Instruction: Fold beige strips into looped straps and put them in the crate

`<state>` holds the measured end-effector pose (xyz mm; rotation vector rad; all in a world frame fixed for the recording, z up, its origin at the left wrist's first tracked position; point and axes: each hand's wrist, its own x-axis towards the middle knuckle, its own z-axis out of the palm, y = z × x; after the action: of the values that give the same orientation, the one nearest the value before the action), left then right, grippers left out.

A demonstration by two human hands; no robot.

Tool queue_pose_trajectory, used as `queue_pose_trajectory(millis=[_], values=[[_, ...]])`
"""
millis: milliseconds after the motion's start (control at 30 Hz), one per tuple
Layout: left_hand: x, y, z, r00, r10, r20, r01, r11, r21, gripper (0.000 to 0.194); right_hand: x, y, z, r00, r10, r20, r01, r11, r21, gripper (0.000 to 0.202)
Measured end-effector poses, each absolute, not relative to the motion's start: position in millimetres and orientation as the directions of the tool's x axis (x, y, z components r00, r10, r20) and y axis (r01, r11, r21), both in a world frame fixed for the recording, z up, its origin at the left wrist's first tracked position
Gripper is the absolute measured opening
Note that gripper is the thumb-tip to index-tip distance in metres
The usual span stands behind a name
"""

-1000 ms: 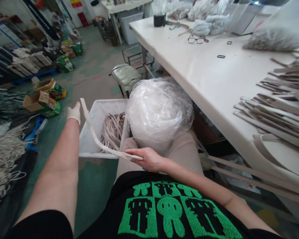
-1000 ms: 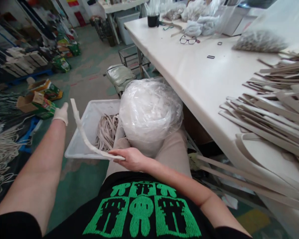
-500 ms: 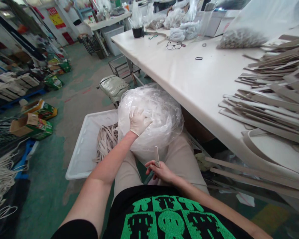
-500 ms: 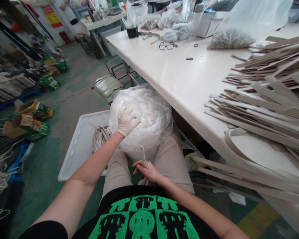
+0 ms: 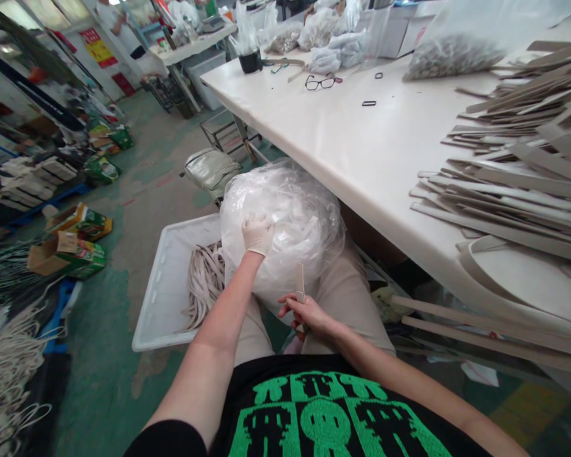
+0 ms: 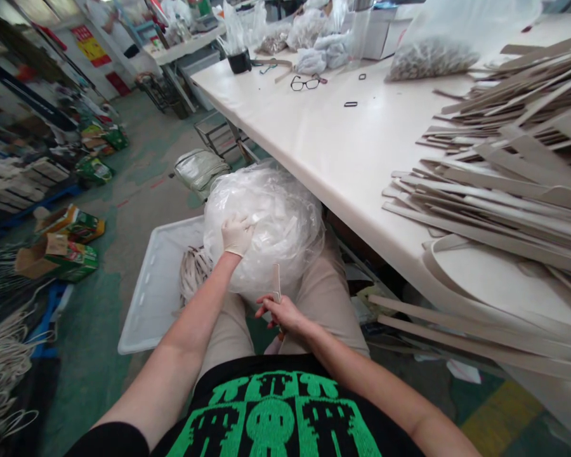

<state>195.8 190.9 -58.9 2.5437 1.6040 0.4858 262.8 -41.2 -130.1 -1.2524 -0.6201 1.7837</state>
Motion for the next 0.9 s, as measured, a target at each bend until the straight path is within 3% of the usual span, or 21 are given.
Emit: queue_pose_trajectory(millis=[100,167,267,367,533,767,900], values=[[160,180,-33,0.322,0.888,0.329,0.82,-0.435,0.372,0.02,263,-41,-129,-0.13,0.861,-0.492,-0.367,-0.502,-0.783,0.039],[132,164,-19,0.259,0.907,0.332,0.749,-0.405,0.525,0.022,265,-41,-125,-0.116,0.863,-0.491,-0.374,-0.496,-0.783,0.04],[94,124,-7,0.136,0.979,0.151,0.552,-0.201,0.809,0.032,267,-42,-115,-0.096,0.861,-0.499,-0.386,-0.494,-0.779,0.04],[66,73,-3,0.131,0.989,-0.065,0.346,0.016,0.938,0.039,266,-43,-96,-0.123,0.868,-0.48,-0.39,-0.487,-0.781,0.044],[47,-6,-12,0.204,0.954,-0.218,0.33,0.143,0.933,0.032,246,-38,-53,-0.27,0.879,-0.394,-0.338,-0.47,-0.816,0.056],[44,-55,-22,0.298,0.955,-0.001,0.543,-0.168,0.823,0.026,223,-22,-36,-0.095,0.887,-0.452,-0.27,-0.46,-0.846,0.043],[36,-54,-23,0.348,0.935,-0.072,0.55,-0.142,0.823,0.032,227,-21,-35,-0.076,0.918,-0.389,-0.16,-0.396,-0.904,0.034]])
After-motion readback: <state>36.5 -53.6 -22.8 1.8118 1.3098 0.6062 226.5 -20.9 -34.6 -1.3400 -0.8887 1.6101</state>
